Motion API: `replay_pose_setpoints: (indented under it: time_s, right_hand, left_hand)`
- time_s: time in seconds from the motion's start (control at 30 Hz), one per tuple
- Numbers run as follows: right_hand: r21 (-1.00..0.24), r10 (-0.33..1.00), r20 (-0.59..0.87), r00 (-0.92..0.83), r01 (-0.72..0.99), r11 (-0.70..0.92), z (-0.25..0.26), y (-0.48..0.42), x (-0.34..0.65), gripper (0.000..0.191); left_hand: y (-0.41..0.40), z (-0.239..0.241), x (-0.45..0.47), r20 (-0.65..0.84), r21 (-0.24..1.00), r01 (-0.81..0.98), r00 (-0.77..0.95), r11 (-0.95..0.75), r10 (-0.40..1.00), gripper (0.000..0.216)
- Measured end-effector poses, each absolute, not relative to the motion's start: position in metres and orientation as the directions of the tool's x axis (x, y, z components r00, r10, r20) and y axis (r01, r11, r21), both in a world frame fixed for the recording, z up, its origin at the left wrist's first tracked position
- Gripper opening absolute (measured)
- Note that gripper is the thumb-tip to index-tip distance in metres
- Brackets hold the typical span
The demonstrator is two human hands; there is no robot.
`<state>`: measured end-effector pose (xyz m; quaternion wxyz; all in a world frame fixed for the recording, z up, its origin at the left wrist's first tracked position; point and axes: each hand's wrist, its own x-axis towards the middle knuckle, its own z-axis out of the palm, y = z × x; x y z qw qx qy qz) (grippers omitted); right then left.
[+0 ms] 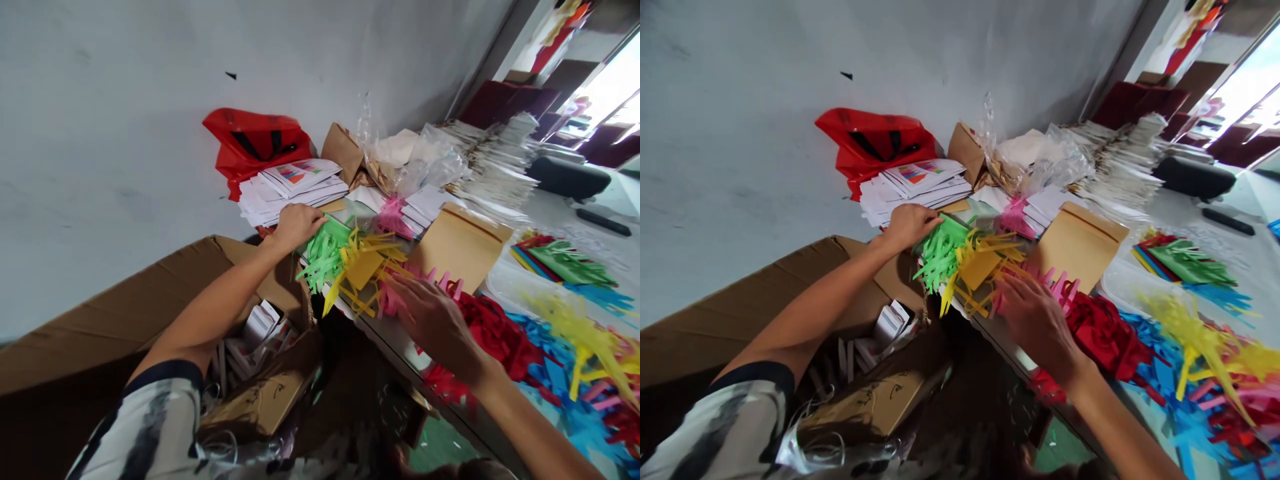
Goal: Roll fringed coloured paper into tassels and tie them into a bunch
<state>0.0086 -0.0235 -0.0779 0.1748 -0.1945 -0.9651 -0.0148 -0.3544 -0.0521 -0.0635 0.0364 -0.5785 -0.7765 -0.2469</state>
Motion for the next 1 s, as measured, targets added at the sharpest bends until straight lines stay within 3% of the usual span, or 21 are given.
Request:
replay_pose_setpoints:
  time_s: [0.17, 0.23, 0.33, 0.4, 0.53, 0.67, 0.87, 1.0]
  right_hand:
    - [-0.095, 0.375, 0.235, -0.897, 0.363, 0.927, -0.086, -0.027, -0.059, 0.048]
    - [-0.130, 0.395, 0.293, -0.871, 0.373, 0.919, -0.087, -0.024, -0.069, 0.043]
    - [-0.219, 0.463, 0.459, -0.758, 0.409, 0.886, -0.080, -0.008, -0.080, 0.035]
    - [-0.288, 0.508, 0.562, -0.652, 0.422, 0.860, -0.070, 0.008, -0.092, 0.035]
    - [-0.408, 0.562, 0.608, -0.561, 0.387, 0.827, -0.054, 0.039, -0.127, 0.044]
    - [-0.588, 0.652, 0.524, -0.549, 0.321, 0.743, -0.057, 0.053, -0.149, 0.022]
    - [-0.649, 0.666, 0.520, -0.535, 0.259, 0.715, -0.071, 0.054, -0.147, 0.029]
    - [-0.648, 0.650, 0.528, -0.546, 0.236, 0.724, -0.070, 0.049, -0.148, 0.030]
  left_hand:
    - [-0.042, -0.030, -0.359, 0.336, 0.356, 0.928, -0.234, 0.107, 0.912, 0.030]
    - [-0.034, -0.020, -0.364, 0.281, 0.503, 0.862, -0.232, 0.063, 0.931, 0.037]
    - [-0.025, -0.010, -0.366, 0.136, 0.820, 0.570, -0.278, 0.049, 0.951, 0.042]
    - [-0.021, -0.007, -0.363, 0.073, 0.898, 0.436, -0.268, 0.054, 0.961, 0.040]
    - [-0.021, -0.007, -0.351, 0.113, 0.903, 0.427, -0.108, -0.056, 0.988, 0.045]
    - [-0.031, -0.017, -0.345, 0.181, 0.898, 0.415, -0.044, -0.147, 0.983, 0.047]
    - [-0.044, -0.053, -0.353, 0.342, 0.902, 0.362, -0.274, -0.233, 0.899, 0.033]
    - [-0.047, -0.076, -0.354, 0.371, 0.885, 0.405, -0.320, -0.229, 0.872, 0.027]
